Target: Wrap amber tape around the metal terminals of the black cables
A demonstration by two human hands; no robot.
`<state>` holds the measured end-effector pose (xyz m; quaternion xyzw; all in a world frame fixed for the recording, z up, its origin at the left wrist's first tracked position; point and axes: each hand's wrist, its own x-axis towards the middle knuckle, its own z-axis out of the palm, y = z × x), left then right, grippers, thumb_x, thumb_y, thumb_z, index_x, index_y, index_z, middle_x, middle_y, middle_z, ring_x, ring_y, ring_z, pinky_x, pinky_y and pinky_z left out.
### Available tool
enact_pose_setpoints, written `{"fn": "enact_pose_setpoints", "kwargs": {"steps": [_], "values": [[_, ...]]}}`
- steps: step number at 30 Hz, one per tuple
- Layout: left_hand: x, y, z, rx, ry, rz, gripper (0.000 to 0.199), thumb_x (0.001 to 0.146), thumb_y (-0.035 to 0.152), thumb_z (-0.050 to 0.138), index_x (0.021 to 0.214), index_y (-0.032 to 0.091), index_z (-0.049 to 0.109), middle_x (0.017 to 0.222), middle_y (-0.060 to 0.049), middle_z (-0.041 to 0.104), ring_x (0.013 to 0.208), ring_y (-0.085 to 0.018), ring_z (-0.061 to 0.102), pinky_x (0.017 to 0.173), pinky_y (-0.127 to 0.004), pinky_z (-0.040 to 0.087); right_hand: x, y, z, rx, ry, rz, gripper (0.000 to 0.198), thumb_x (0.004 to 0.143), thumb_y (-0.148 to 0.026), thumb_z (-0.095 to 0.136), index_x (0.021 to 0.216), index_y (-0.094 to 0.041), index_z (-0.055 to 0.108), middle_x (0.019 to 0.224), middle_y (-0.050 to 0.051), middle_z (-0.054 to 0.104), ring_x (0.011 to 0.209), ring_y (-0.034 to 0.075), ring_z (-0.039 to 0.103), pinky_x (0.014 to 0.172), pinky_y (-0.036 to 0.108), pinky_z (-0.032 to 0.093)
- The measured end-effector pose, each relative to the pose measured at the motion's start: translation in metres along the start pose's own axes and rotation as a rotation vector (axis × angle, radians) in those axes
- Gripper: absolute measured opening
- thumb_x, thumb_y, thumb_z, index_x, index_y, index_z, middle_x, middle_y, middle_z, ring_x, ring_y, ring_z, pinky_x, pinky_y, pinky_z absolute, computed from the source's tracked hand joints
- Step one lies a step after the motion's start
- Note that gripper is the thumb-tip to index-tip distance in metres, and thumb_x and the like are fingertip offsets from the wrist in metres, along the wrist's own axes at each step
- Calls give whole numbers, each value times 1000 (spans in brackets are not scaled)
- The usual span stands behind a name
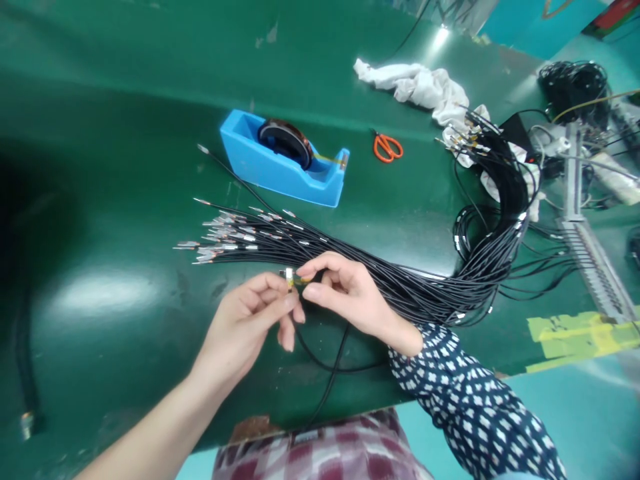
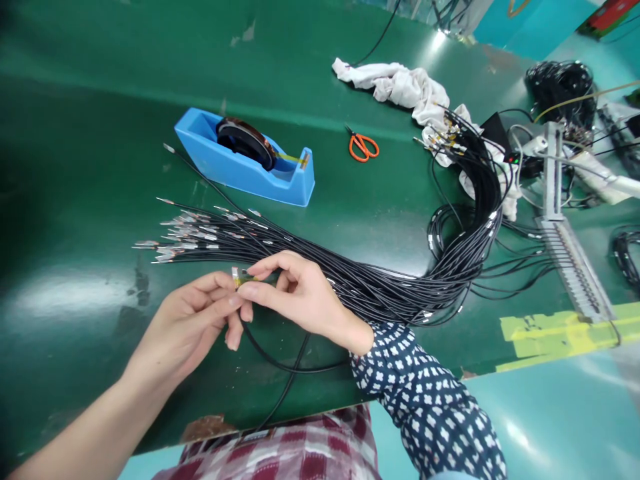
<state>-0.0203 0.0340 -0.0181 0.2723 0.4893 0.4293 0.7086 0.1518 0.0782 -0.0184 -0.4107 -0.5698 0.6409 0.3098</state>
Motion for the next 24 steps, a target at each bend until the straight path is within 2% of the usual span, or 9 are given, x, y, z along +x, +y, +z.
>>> {"fn": "enact_pose_setpoints", "kwargs": {"steps": [5, 7, 11, 14, 19, 24], "values": [[0, -1, 1, 22, 8, 5, 16, 81, 22, 70, 74, 17, 57, 60, 2, 68, 37, -10, 59, 40, -19, 45, 2, 3, 3, -48, 89, -22, 25, 81, -41, 71, 80, -15, 68, 75, 0, 61, 52, 6, 41, 47, 22, 34], [0, -2, 0, 29, 4, 11, 17, 82, 22, 69, 74, 17, 55, 60, 2, 69, 37, -10, 59, 40, -20, 45, 2, 4, 3, -60, 97, -28, 25, 81, -40, 70, 78, -15, 68, 74, 0, 60, 53, 7, 42, 48, 22, 35], [0, -4, -2, 60, -5, 22, 18, 83, 22, 68, 74, 18, 54, 61, 3, 69, 36, -10, 59, 40, -19, 44, 1, 3, 4, -47, 64, -1, 28, 85, -41, 66, 98, -17, 68, 88, 3, 66, 58, 7, 50, 51, 22, 40], [-1, -6, -3, 87, -11, 23, 17, 84, 21, 68, 74, 18, 54, 61, 3, 69, 36, -10, 60, 41, -19, 43, 1, 2, 4, -50, 41, -5, 33, 84, -40, 67, 108, -18, 66, 95, 4, 66, 56, 6, 49, 49, 21, 40], [-2, -7, -2, 135, 9, 34, 17, 84, 21, 68, 75, 18, 55, 61, 3, 69, 36, -10, 60, 42, -20, 42, 2, 2, 6, -93, 83, -39, 18, 82, -33, 70, 80, -16, 68, 81, 1, 62, 52, 5, 42, 46, 22, 34], [-2, -9, -3, 196, 71, 69, 15, 85, 22, 67, 77, 18, 55, 61, 3, 70, 37, -10, 60, 43, -21, 43, 0, 1, 6, -50, 77, -27, 16, 82, -30, 70, 78, -15, 67, 79, 1, 60, 51, 5, 41, 45, 22, 32]]}}
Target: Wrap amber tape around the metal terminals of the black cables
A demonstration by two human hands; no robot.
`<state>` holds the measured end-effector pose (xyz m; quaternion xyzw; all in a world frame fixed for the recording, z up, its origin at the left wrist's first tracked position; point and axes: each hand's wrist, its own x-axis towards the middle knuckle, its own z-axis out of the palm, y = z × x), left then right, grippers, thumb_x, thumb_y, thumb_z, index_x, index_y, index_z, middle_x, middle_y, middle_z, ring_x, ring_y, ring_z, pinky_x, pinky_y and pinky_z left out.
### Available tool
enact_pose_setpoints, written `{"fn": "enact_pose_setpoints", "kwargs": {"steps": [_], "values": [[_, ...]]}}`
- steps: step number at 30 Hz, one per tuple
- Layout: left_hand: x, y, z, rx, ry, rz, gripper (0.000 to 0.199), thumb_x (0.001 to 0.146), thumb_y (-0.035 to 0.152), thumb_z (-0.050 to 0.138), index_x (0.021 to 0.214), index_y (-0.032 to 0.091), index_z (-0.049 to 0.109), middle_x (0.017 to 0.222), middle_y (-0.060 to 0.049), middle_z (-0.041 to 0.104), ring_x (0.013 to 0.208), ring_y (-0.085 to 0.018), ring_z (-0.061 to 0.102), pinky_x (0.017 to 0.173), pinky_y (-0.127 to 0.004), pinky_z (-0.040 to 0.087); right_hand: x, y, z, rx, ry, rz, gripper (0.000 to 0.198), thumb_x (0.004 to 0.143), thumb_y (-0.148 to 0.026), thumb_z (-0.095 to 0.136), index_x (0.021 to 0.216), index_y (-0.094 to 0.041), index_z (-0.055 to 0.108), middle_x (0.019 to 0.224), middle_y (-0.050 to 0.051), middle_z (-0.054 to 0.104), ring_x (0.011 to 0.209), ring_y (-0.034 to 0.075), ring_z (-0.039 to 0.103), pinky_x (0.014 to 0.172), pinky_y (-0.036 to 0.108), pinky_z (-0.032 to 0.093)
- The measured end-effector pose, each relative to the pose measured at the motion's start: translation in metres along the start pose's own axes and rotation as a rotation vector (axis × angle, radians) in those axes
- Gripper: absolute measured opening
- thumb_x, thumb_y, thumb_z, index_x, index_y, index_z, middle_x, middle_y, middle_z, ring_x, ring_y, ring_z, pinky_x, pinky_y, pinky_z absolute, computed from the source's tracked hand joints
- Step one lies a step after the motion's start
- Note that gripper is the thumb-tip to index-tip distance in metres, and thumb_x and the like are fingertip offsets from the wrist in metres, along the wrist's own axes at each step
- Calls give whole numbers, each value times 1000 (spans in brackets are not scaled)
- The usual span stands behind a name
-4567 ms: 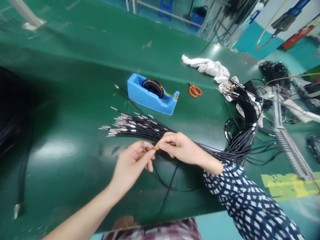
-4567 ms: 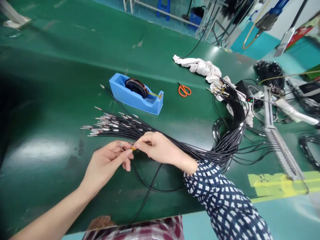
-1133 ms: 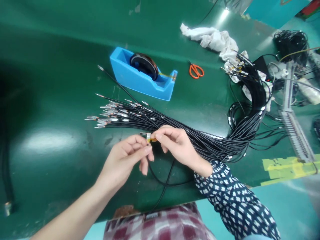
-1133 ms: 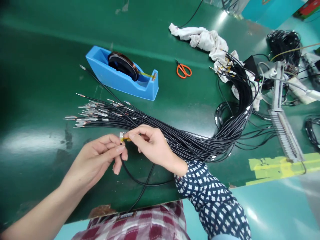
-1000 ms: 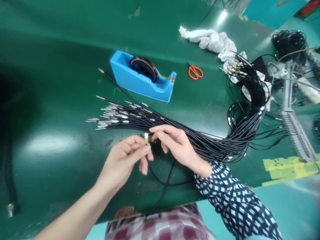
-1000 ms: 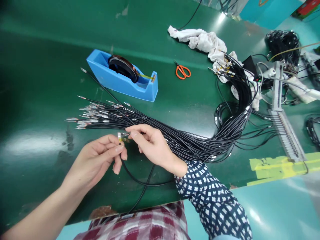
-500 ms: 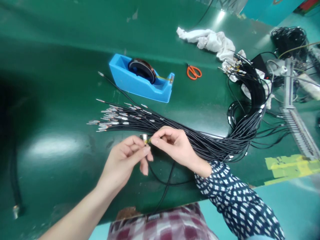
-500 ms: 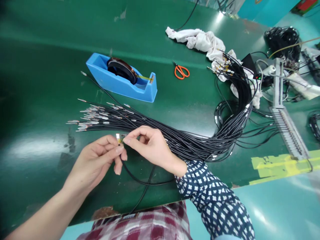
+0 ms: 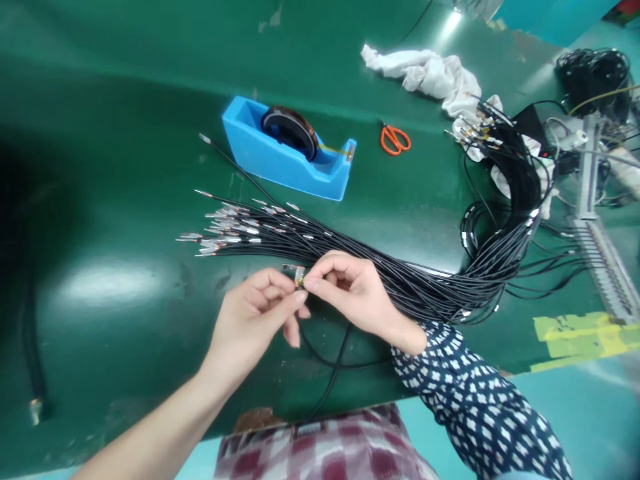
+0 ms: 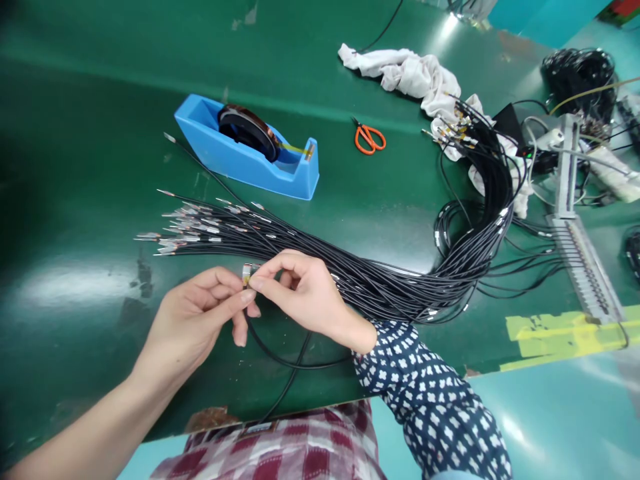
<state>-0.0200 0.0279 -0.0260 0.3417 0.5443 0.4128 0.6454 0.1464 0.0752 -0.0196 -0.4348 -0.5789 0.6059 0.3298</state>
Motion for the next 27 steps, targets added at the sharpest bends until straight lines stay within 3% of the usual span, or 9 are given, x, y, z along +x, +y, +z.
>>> {"fn": "enact_pose_setpoints", "kwargs": {"steps": [27], "values": [[-2, 4, 3, 67, 18, 22, 12, 83, 19, 67, 76, 17, 57, 59, 3, 70, 35, -10, 61, 40, -20, 45, 2, 1, 1, -33, -20, 0, 17, 81, -29, 71, 78, -13, 68, 77, 1, 61, 52, 6, 42, 46, 22, 32]]}}
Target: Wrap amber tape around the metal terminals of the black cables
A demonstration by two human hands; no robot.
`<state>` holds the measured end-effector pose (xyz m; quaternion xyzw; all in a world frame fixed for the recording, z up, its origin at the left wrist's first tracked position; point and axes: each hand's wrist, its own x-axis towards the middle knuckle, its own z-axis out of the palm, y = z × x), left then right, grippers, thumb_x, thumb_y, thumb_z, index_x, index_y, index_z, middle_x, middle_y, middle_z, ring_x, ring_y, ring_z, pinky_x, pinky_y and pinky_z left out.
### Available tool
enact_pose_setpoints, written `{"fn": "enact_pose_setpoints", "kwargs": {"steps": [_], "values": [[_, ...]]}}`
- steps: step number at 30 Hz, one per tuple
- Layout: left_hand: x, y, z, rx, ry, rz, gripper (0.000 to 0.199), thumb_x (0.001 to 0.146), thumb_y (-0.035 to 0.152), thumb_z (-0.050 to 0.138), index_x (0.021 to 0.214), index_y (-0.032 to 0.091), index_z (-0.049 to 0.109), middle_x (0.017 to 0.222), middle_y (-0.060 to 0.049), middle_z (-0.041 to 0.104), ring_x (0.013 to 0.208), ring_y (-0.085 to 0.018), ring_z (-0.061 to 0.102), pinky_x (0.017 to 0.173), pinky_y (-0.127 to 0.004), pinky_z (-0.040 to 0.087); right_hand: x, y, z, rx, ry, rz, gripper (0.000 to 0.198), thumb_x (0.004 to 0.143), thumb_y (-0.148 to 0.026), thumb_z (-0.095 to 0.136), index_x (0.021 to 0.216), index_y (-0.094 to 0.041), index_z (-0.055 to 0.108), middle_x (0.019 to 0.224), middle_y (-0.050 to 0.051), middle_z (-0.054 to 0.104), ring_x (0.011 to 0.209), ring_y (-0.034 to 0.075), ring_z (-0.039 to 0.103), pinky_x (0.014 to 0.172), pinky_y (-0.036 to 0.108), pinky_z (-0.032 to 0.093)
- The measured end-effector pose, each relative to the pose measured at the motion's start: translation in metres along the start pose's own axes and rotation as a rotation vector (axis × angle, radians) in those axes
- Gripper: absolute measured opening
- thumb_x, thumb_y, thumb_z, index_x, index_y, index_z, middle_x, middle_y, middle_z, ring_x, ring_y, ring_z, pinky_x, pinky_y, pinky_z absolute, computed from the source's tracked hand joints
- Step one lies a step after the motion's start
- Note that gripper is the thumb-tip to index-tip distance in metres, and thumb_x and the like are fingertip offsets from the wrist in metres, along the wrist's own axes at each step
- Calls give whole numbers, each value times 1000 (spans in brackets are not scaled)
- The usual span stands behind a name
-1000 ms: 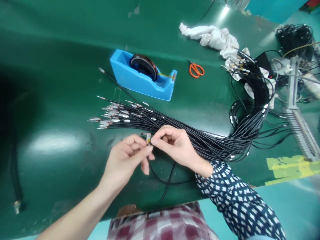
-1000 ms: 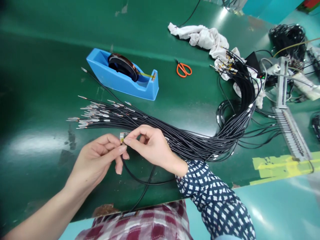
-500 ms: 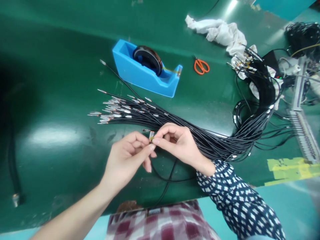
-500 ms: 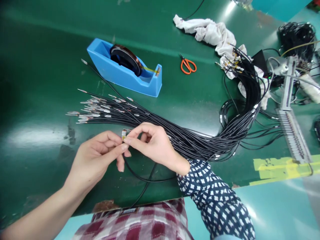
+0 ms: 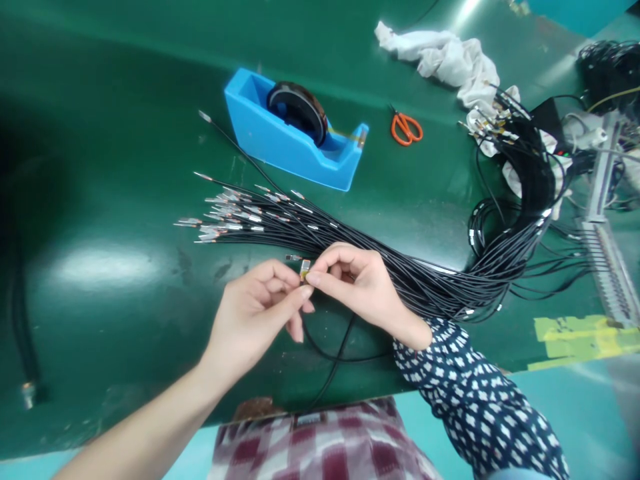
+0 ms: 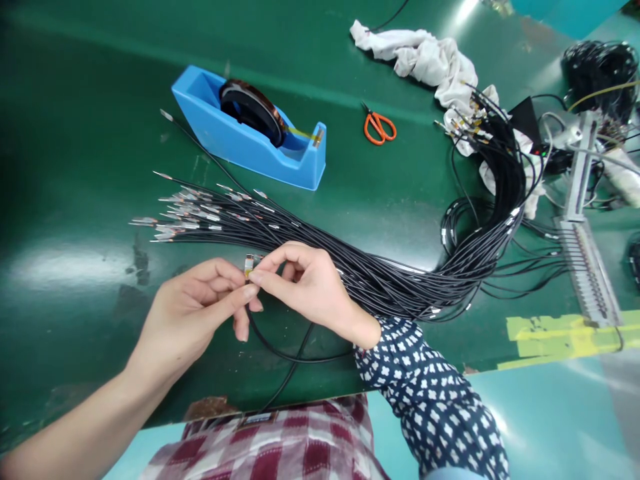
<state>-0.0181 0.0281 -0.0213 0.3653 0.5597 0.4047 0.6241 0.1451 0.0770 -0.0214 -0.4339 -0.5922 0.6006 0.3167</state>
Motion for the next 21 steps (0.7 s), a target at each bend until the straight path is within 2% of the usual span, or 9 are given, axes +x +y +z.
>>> {"fn": "enact_pose_setpoints", "kwargs": {"steps": [11, 17, 21], "values": [[-3, -1, -1, -10, -45, 13, 11, 85, 22, 67, 81, 19, 57, 61, 4, 69, 37, -9, 60, 41, -19, 43, -1, 2, 3, -2, 27, 6, 17, 80, -29, 72, 78, -13, 66, 75, 0, 59, 51, 6, 43, 45, 22, 33], [1, -5, -6, -124, -147, 35, 16, 92, 29, 58, 81, 19, 60, 62, 3, 68, 34, -10, 58, 38, -20, 43, -2, 2, 3, -2, -15, -3, 16, 83, -29, 69, 79, -14, 66, 77, -1, 57, 52, 5, 40, 45, 22, 31], [1, -4, -6, -180, -150, 24, 17, 94, 30, 55, 83, 19, 61, 65, 2, 67, 38, -10, 58, 40, -21, 46, 0, 0, -1, 52, -65, 39, 20, 83, -33, 69, 81, -14, 66, 73, -1, 56, 52, 5, 38, 46, 22, 30]]}}
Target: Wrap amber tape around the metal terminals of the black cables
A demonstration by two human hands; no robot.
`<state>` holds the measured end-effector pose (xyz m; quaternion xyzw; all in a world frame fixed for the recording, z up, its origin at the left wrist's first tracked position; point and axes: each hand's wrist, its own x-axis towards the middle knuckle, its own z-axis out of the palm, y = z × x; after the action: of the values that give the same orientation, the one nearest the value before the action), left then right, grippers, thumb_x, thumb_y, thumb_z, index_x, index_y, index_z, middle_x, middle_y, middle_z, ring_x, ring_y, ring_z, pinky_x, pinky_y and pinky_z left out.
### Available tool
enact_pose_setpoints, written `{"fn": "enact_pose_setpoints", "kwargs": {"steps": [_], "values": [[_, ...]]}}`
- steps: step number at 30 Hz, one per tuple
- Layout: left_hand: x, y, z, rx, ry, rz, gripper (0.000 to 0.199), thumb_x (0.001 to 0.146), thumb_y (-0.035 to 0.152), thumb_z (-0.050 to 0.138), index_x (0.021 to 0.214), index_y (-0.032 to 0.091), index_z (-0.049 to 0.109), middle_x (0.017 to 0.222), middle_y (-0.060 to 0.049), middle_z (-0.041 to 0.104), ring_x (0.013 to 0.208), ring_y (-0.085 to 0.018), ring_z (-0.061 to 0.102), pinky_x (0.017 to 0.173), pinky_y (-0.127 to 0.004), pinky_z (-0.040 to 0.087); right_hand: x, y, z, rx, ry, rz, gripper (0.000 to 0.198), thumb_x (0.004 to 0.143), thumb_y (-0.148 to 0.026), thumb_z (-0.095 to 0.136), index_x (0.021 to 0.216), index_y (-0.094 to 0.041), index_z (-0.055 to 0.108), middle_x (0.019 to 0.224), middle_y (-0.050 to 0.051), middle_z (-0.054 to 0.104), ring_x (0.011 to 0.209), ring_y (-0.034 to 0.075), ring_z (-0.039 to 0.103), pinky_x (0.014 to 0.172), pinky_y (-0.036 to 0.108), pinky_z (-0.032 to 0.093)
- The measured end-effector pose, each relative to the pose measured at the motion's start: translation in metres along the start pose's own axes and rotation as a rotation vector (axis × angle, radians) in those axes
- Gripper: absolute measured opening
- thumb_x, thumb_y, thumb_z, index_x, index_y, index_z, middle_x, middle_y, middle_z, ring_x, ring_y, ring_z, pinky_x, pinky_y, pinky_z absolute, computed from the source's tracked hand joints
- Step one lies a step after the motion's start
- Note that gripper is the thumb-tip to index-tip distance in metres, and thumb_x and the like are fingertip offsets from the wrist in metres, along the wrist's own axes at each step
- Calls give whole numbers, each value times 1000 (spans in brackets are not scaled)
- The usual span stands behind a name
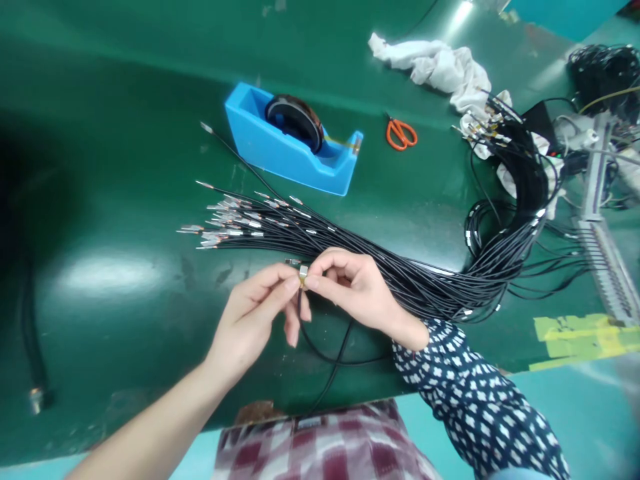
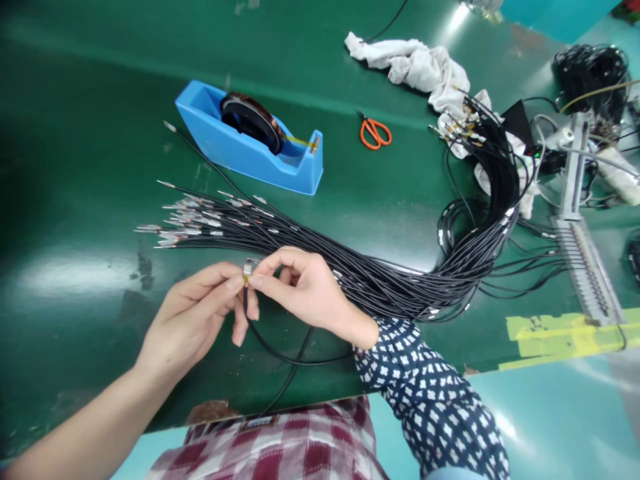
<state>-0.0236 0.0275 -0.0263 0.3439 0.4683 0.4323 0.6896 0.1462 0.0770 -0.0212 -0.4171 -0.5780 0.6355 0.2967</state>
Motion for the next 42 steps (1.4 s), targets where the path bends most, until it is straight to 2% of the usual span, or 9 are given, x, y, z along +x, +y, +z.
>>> {"fn": "enact_pose_setpoints", "kwargs": {"steps": [4, 8, 15, 20, 22, 25, 30, 34, 42], "values": [[2, 1, 3, -27, 14, -46, 13, 88, 29, 64, 82, 20, 57, 61, 4, 66, 38, -8, 56, 40, -18, 42, 2, -2, -4, 52, -22, 24, 23, 82, -36, 70, 82, -13, 67, 68, -2, 56, 50, 6, 37, 45, 21, 30], [3, 2, 4, -22, 58, -101, 16, 81, 21, 71, 74, 17, 57, 59, 4, 66, 37, -7, 55, 40, -17, 40, 3, 0, -5, 44, 2, 22, 22, 80, -35, 72, 83, -14, 69, 74, 1, 62, 51, 6, 43, 46, 21, 35], [7, 4, 4, -75, 91, -133, 17, 77, 21, 74, 68, 15, 60, 60, 1, 68, 38, -9, 58, 41, -18, 43, 3, 0, -6, 108, 7, 30, 21, 83, -35, 68, 84, -14, 70, 84, 4, 67, 51, 5, 49, 45, 19, 40], [6, 6, 6, -101, 111, -123, 20, 76, 21, 75, 66, 15, 59, 59, 1, 68, 38, -9, 58, 40, -18, 43, 2, -2, -8, 175, 24, 25, 26, 88, -34, 62, 105, -15, 68, 85, 1, 65, 51, 4, 49, 47, 19, 42], [6, 6, 6, -104, 113, -118, 20, 75, 21, 75, 66, 16, 58, 59, 1, 69, 38, -9, 58, 41, -18, 44, 2, -2, -8, 159, 17, 18, 30, 86, -36, 64, 107, -16, 66, 87, 2, 64, 53, 5, 49, 48, 19, 42], [6, 5, 5, -108, 115, -114, 21, 74, 20, 77, 66, 16, 58, 58, 2, 68, 39, -10, 59, 40, -18, 44, 1, -1, -6, 95, -5, 11, 31, 81, -38, 71, 102, -15, 67, 92, 2, 65, 54, 5, 47, 49, 20, 40], [6, 4, 5, -99, 109, -115, 19, 75, 19, 76, 67, 16, 59, 59, 1, 69, 38, -10, 59, 40, -18, 45, 2, 2, -3, 69, 74, -30, 20, 80, -34, 72, 81, -15, 67, 78, 0, 61, 52, 5, 42, 47, 21, 35], [6, 3, 4, -121, 79, -129, 17, 77, 20, 74, 68, 16, 60, 61, 1, 70, 39, -9, 59, 41, -17, 44, 3, 3, -2, 100, 79, -30, 14, 80, -29, 72, 79, -15, 68, 77, 0, 61, 55, 6, 45, 49, 22, 36], [5, -1, 5, -217, 30, -143, 15, 79, 23, 75, 70, 16, 64, 68, -2, 73, 41, -7, 59, 45, -15, 43, 2, 2, 1, 162, 80, 11, 16, 80, -30, 72, 77, -15, 68, 75, 1, 64, 55, 7, 49, 50, 22, 39]]}}
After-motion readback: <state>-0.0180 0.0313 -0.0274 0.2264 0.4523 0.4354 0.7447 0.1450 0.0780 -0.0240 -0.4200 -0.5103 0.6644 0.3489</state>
